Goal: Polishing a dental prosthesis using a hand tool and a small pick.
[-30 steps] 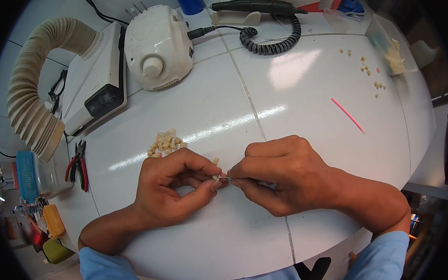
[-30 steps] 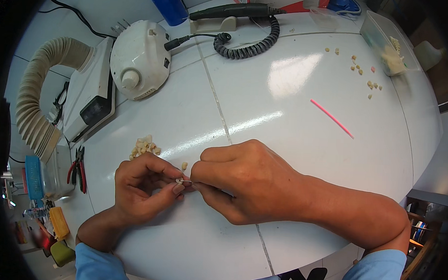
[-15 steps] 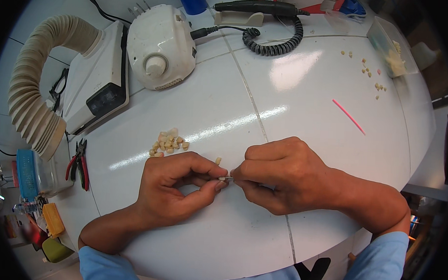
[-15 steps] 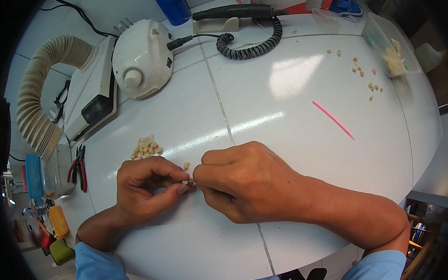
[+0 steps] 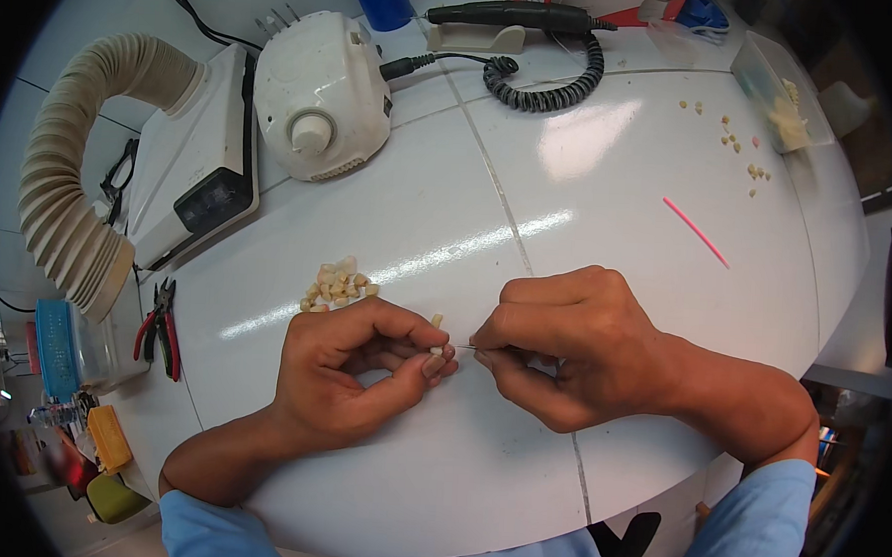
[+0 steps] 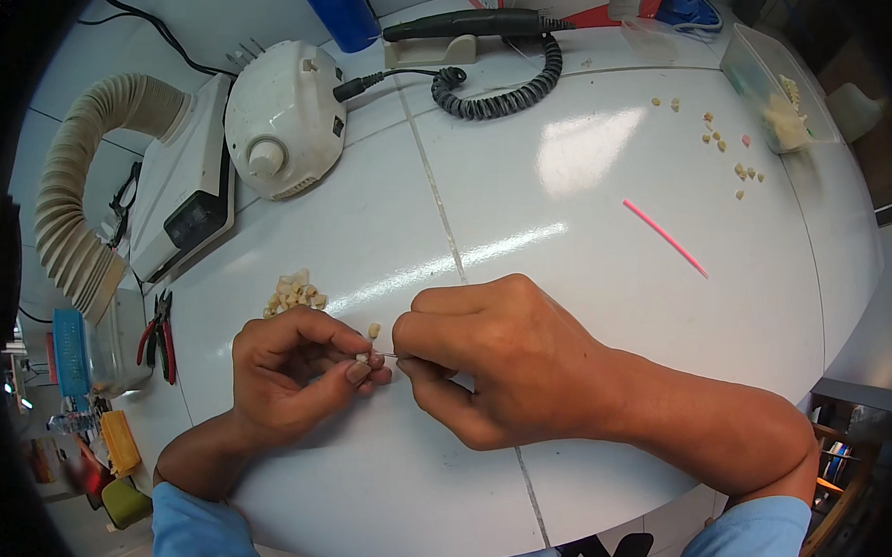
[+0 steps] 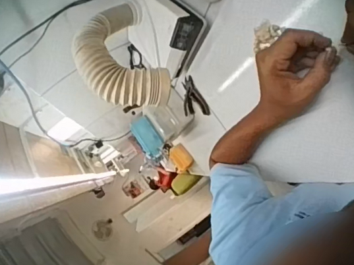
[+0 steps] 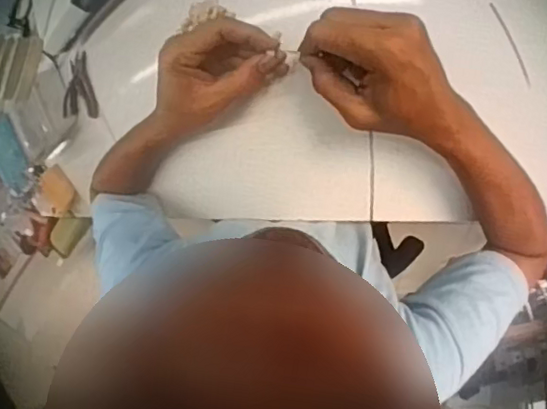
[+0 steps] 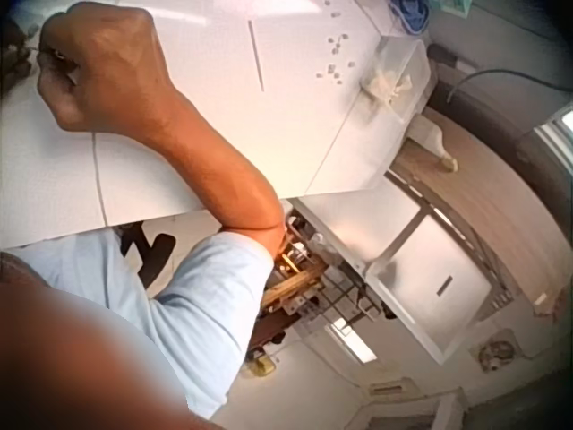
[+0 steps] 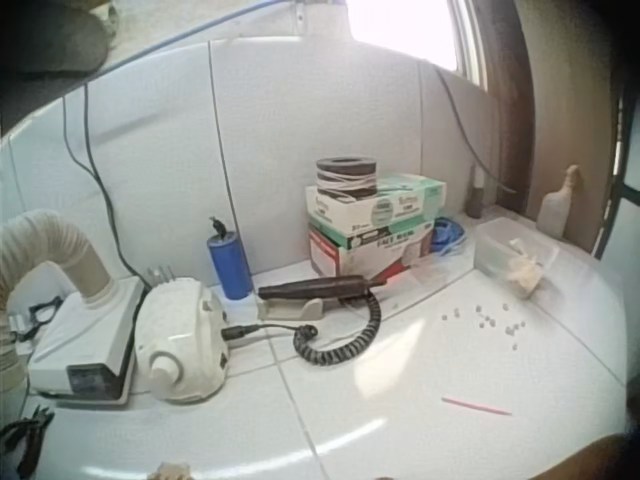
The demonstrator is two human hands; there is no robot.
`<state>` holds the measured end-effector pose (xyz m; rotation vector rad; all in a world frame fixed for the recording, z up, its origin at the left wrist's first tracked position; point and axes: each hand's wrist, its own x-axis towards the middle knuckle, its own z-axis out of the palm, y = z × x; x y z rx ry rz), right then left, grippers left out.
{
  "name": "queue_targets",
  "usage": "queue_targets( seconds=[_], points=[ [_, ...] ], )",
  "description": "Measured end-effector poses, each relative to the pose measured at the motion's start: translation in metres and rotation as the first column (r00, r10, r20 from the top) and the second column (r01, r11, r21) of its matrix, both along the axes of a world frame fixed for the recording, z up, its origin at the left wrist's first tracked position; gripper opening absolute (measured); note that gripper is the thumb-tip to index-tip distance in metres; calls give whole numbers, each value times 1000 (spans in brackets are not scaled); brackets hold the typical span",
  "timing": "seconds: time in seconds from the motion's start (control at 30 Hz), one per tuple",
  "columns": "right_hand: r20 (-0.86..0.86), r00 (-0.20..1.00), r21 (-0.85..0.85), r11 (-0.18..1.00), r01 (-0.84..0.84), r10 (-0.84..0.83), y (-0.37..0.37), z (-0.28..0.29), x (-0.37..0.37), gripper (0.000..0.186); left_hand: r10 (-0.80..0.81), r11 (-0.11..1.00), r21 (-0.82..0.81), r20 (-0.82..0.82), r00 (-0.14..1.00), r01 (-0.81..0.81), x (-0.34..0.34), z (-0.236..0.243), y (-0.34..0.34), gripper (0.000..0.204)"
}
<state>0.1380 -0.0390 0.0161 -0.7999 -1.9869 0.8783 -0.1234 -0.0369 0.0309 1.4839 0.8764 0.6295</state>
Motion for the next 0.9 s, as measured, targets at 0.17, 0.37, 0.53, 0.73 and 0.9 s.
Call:
queue_targets(
  seconds=[0.17,0.37,0.53,0.73,0.9],
  points=[
    [44,998,-35,999,-40,41,-1,3,2,11,8,999,-41,25,1000,-7,-2,0,0,15],
    [35,999,-21,999,-40,40,-2,1,1,11,-12,1000,-17,20,1000,13,-1,-3,1,17],
    [-1,1000,26,999,-22,22,1,-4,-1,12,-42,999,27,3,999,42,-3,-3,2,18],
    [-8,1000,29,999,-16,16,0,-4,-1,12,-35,999,-12,7,999,35,-3,-4,2,20],
    [3,1000,26,1000,-14,14,0,-4,-1,11,-31,999,38,-30,999,32,0,-3,1,21]
  ],
)
